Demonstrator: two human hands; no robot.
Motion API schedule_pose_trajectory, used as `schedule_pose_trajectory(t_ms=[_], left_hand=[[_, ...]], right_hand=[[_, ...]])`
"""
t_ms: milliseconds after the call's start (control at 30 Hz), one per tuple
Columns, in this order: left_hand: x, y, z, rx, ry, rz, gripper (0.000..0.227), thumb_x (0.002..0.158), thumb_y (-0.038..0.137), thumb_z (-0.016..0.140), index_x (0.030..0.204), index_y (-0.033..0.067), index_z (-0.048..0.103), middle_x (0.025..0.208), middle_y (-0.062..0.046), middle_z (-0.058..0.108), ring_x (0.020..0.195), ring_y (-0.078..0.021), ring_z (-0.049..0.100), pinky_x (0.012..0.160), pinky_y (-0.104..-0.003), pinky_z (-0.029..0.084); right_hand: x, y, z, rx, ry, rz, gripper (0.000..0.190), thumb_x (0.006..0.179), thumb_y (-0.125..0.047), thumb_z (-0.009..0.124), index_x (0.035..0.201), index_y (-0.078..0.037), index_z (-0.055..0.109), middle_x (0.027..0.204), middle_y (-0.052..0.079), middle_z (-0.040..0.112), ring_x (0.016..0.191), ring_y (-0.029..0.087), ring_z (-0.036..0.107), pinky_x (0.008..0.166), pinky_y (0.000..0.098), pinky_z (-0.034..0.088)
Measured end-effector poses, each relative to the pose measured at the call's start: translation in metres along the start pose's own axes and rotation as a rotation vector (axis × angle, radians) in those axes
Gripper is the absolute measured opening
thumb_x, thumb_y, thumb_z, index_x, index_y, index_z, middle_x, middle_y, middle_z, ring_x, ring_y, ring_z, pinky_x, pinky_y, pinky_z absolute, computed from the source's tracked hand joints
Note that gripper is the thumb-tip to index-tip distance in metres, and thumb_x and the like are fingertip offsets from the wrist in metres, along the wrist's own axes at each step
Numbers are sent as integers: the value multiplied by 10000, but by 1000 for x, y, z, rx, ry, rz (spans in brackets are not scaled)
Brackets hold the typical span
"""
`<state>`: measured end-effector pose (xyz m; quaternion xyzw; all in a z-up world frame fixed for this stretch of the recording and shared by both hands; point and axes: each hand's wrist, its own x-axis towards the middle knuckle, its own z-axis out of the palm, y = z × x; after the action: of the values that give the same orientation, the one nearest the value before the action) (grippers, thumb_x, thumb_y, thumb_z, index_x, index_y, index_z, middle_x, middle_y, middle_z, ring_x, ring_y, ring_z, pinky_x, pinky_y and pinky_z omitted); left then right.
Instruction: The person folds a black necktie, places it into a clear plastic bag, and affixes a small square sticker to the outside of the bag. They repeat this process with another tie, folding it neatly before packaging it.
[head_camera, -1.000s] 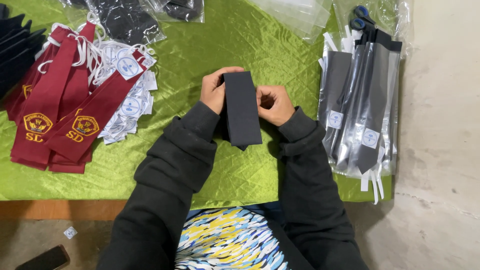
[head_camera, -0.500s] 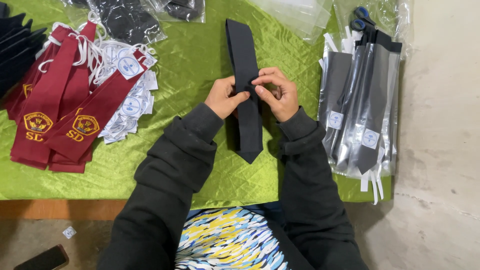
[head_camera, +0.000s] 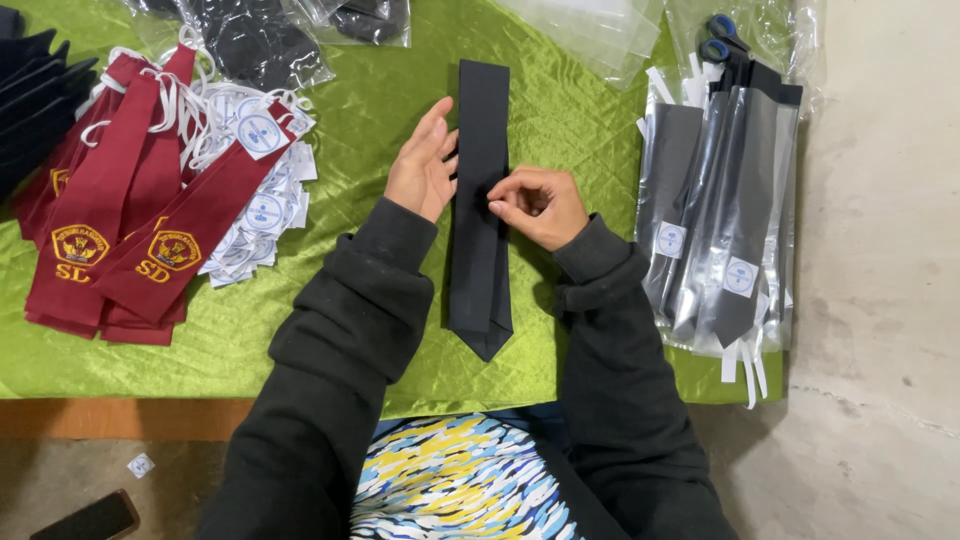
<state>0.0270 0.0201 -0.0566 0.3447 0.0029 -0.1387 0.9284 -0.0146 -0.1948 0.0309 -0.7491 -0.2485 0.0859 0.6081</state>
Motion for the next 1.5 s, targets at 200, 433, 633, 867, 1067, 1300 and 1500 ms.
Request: schedule_pose_trajectory(t_ms=[200,433,633,867,1067,1300,1500], left_hand=[[-16,31,29,-217,16,-134,848,992,626,566,1626,140,279,1576,-265,432,1439,-422,492,1165,-571,469],[-2,13,-5,-315,-94,-148,882,1002,668,494,1658,145,220,1672,-264,269,1521,-431,371,1244,-595,358],[-10,22,13,-254,-78,-159,911,975,726,443,1649,147,239,1631,-277,348,1496,-424,418,1217,-576,405],[-32,24,54,585,10,151,497,1134,343,418,1603,205,329,1157,-248,708,805,-232,635,573,-345,676],[-43,39,68,1384,-204,674,906,688,-61,477,1568,144,408,1632,-166,336,1539,-455,269,1230,-703,389],[-33,7,52,1431,-333,559,591,815,205,834,1383,175,674,1534,-23,532,1513,-393,307,1195,-682,254],[-21,-3,38,1267,-194,593,185,984,231,641,1109,186,770,1201,7,757,1219,-248,679,1159,-478,428]], right_hand=[[6,-24,0,-272,-33,-185,514,726,79,618,1180,-104,776,1362,143,626,1162,313,587,914,441,534],[3,-8,3,-474,-182,-116,613,727,-89,763,1315,-261,737,1620,62,442,1464,458,328,1166,623,290],[6,-7,1,-446,-14,-191,420,850,13,722,1198,-213,791,1477,51,579,1339,391,479,992,496,479],[1,-4,-9,-33,303,-156,166,972,-123,810,831,-36,790,781,102,742,766,213,668,759,342,550],[-5,-3,-23,-37,317,-146,354,679,13,793,1030,-17,750,852,29,705,785,114,638,654,282,496],[5,-22,-1,427,440,35,169,939,28,724,1093,94,704,691,288,688,488,346,702,424,383,591],[11,-6,-8,410,231,-188,386,884,-116,852,1093,129,639,1138,315,686,814,207,729,682,282,617]])
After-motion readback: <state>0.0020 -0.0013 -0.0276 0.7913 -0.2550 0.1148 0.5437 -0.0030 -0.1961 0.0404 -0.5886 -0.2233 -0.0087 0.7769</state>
